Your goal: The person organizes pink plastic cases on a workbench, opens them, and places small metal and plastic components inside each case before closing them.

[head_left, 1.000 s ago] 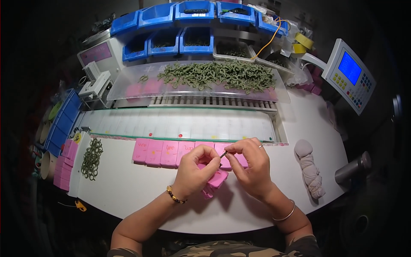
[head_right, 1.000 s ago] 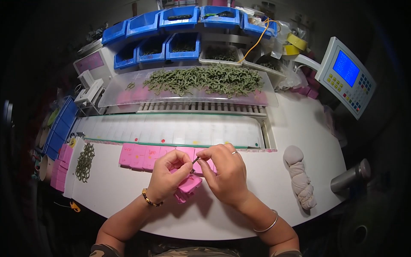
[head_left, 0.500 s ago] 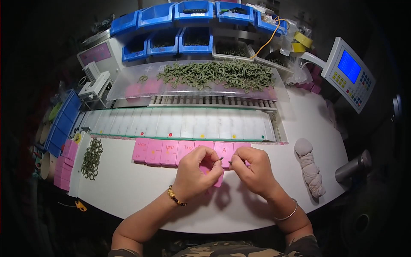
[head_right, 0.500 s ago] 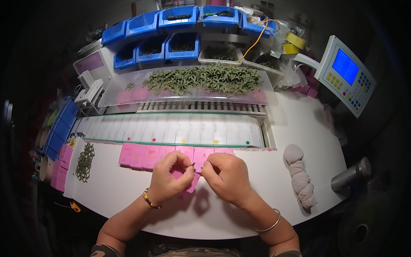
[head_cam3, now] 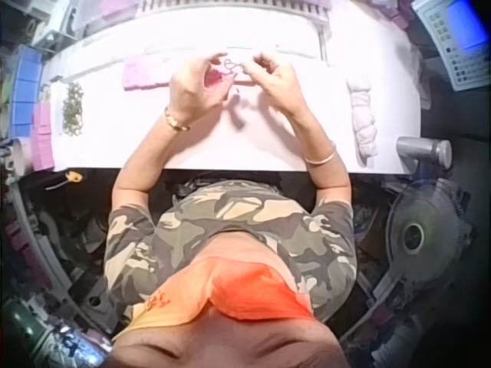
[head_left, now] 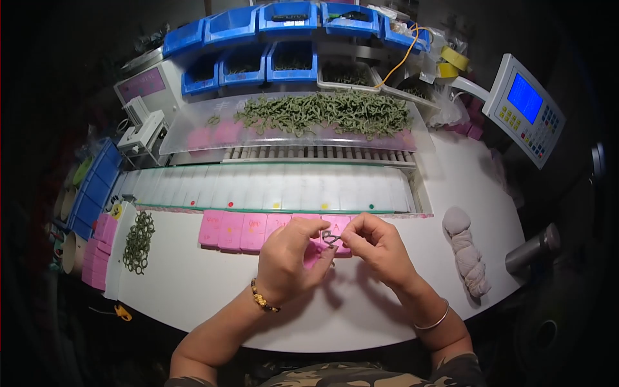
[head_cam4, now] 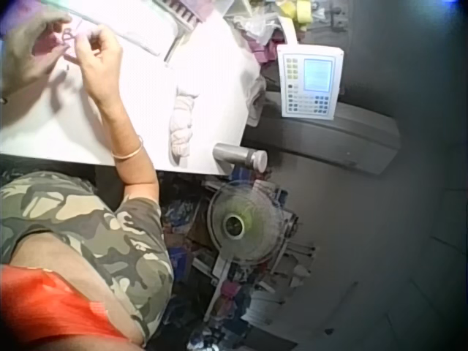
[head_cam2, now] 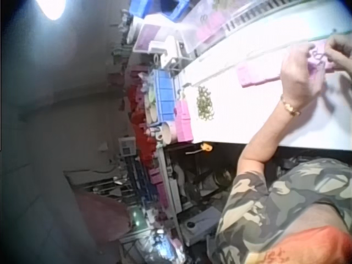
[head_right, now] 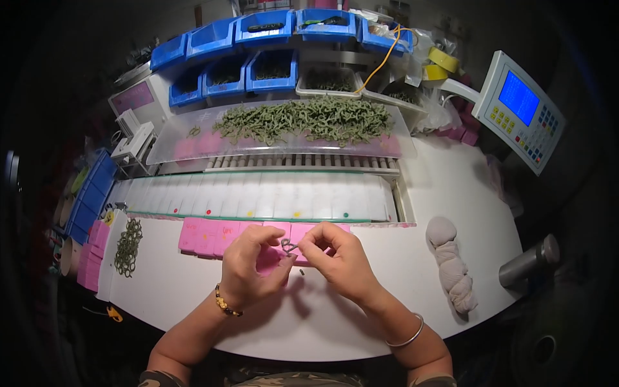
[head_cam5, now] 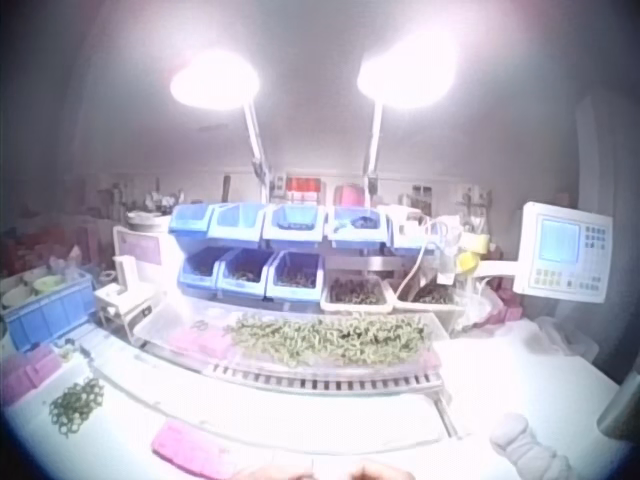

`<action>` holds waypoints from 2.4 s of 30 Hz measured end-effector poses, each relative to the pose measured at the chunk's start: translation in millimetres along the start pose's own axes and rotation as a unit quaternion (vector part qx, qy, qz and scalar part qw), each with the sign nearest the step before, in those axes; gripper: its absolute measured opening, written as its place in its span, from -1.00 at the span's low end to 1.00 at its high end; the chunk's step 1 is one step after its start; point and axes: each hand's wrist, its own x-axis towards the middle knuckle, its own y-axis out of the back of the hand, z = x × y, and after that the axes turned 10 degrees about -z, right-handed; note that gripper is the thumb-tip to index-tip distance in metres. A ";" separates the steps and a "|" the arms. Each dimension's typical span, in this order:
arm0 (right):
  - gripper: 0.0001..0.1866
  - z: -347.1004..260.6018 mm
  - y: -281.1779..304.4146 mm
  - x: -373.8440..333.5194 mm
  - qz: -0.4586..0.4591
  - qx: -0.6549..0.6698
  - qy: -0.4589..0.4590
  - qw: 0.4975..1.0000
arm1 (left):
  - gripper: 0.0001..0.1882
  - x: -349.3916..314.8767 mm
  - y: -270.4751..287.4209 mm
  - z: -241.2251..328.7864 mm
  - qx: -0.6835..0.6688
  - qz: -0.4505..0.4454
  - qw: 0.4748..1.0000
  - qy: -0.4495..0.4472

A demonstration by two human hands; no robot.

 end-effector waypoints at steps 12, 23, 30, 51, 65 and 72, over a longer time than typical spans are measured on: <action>-0.85 3.4 7.6 4.8 0.044 -0.001 0.014 0.999 | -0.68 -3.0 7.2 -6.8 -0.437 -0.079 0.836 0.324; -0.87 3.9 13.6 4.7 0.033 0.011 -0.004 0.999 | -0.73 -3.1 5.2 -8.8 -0.505 -0.085 0.777 0.368; -0.87 -9.7 48.3 47.3 0.155 -0.231 0.091 0.956 | -0.74 -5.8 4.2 -13.8 -0.523 -0.065 0.755 0.390; -0.92 -60.9 71.1 124.6 0.272 -0.439 0.323 0.793 | -0.87 -7.4 3.5 -14.1 -0.568 -0.008 0.717 0.404; -0.56 -18.9 -20.5 -22.8 -0.082 -0.375 0.238 0.892 | -0.59 0.5 -18.4 3.2 -0.728 0.029 0.559 0.396; -0.61 -32.9 -10.7 -14.4 0.021 -0.398 0.282 0.873 | -0.49 12.3 -3.1 26.3 -0.758 -0.024 0.532 0.376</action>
